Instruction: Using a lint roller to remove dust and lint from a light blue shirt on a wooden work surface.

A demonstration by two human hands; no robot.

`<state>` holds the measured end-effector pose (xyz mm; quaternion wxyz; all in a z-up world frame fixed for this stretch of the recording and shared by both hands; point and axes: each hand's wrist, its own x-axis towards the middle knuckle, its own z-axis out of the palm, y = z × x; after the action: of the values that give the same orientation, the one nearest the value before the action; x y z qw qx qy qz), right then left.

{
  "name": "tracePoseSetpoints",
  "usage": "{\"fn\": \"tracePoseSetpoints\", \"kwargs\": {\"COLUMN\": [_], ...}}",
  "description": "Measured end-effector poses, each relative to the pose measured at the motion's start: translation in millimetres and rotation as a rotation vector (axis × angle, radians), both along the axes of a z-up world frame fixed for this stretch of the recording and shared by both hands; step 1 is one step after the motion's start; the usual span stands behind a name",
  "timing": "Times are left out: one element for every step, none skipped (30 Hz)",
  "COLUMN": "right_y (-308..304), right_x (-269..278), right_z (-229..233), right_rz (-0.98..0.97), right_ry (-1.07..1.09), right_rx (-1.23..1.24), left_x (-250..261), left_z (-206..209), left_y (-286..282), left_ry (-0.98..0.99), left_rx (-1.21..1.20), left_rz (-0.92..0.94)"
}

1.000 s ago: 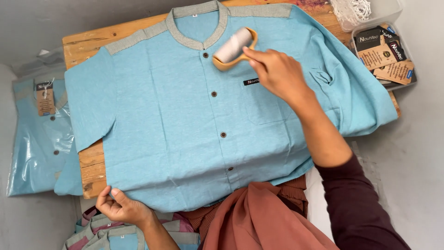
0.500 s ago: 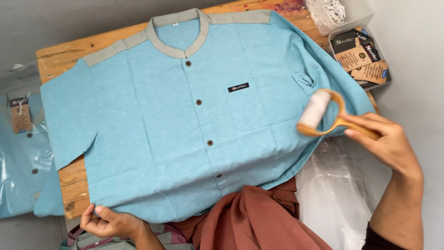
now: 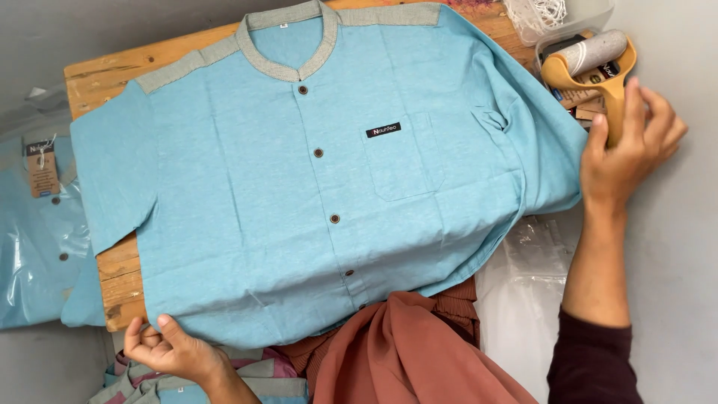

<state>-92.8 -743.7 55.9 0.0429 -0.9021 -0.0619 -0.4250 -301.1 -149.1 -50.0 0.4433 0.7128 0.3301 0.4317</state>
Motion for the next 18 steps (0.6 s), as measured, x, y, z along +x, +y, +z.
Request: {"fn": "tracePoseSetpoints", "kwargs": {"right_y": [11,21,31,41,57,75,92,101,110,120,117,114,112,100,89,76,70,62], "right_x": [-8,-31,-54,-73,-90,-107,-124,-126,-129,-135,-131,-126,-122,-121,-119,-116,-117,-119], "right_z": [8,-9,-25,-39,-56,-73,-91,-96,-102,-108,-109,-110,-111,-116,-120,-125,-121,-117], "right_rz": [0.125,0.120,0.094,0.076,0.075,0.017,-0.041,-0.028,-0.047,-0.069,-0.058,-0.032,-0.006,0.005,-0.028,-0.062,-0.052,-0.115], "right_ry": [-0.069,-0.064,-0.028,0.004,-0.001,0.058,0.127,0.127,0.224,0.330,0.338,0.318,0.298,0.303,0.282,0.256,0.256,0.323], "right_rx": [0.048,0.049,0.298,0.546,0.545,0.822,1.098,1.100,1.205,1.309,1.310,1.331,1.352,1.353,1.320,1.287,1.288,1.169], "left_x": [-2,-6,-11,-12,-9,-11,-13,-12,-11,-14,-15,-15,-16,-20,-24,-26,-26,-27], "left_z": [1,-2,-6,-10,-10,-8,-7,-9,-12,-13,-10,-7,-4,0,5,9,16,22], "left_y": [-1,4,8,12,12,13,14,18,21,26,26,28,29,30,31,31,30,28], "left_ry": [-0.010,-0.004,-0.013,-0.032,-0.037,-0.015,0.006,-0.002,0.060,0.128,0.125,0.179,0.233,0.227,0.292,0.354,0.347,0.376], "left_rx": [-0.067,-0.066,-0.096,-0.128,-0.129,-0.196,-0.263,-0.261,-0.287,-0.312,-0.310,-0.371,-0.434,-0.432,-0.444,-0.456,-0.455,-0.452], "left_rz": [-0.025,-0.029,-0.013,0.006,0.004,0.021,0.037,0.047,0.057,0.070,0.082,0.068,0.053,0.063,0.038,0.010,0.016,-0.043]}}
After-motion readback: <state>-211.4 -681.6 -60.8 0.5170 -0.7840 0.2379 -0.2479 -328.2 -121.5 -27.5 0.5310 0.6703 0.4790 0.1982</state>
